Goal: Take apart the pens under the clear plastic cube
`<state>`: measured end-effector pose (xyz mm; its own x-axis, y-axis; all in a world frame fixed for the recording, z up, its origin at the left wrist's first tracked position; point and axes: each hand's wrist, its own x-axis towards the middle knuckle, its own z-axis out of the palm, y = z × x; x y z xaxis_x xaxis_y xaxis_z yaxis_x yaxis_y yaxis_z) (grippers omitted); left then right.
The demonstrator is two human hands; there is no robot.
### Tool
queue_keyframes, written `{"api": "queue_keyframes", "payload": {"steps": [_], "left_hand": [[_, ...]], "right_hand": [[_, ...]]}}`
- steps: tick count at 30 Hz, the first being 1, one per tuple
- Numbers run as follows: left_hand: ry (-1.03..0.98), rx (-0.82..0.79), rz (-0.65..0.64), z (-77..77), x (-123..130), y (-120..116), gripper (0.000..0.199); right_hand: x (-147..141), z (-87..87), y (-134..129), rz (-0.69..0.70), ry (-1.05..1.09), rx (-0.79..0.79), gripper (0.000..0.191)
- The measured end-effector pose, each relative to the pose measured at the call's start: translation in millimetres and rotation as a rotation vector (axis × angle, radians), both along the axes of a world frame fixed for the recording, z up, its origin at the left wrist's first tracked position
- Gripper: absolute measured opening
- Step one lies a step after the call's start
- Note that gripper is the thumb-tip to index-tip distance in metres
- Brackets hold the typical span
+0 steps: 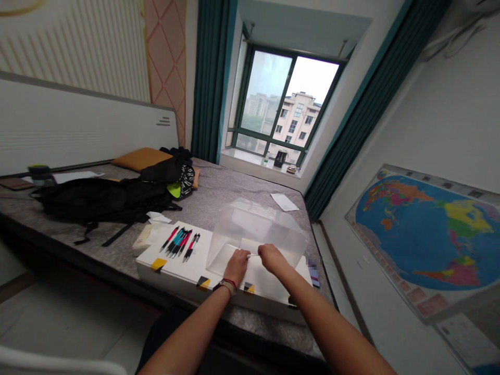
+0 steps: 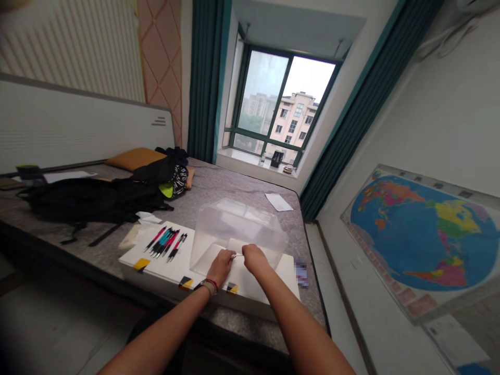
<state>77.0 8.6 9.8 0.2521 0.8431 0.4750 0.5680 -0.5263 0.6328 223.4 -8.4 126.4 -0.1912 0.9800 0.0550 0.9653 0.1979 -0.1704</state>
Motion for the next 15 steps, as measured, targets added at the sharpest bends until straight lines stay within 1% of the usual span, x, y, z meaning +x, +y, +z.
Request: {"api": "queue_keyframes", "payload": {"steps": [4, 8, 12, 15], "left_hand": [[0.05, -0.004, 0.015, 2.5, 0, -1, 0.023], [0.087, 0.018, 0.028, 3.9, 0, -3, 0.022], [0.113, 0.038, 0.026, 4.9, 0, -5, 0.023], [0.136, 0.052, 0.017, 6.7, 0, -6, 0.023]], "right_hand": [[3, 6.9, -3, -0.03, 0.009, 0.011, 0.023], [1, 10.2, -6, 0.014, -0.084, -0.031, 0.024], [-6, 3.7, -7, 0.038, -0.141, -0.038, 0.025], [-10, -6.4, -4, 0.056, -0.082, -0.036, 0.021]]}}
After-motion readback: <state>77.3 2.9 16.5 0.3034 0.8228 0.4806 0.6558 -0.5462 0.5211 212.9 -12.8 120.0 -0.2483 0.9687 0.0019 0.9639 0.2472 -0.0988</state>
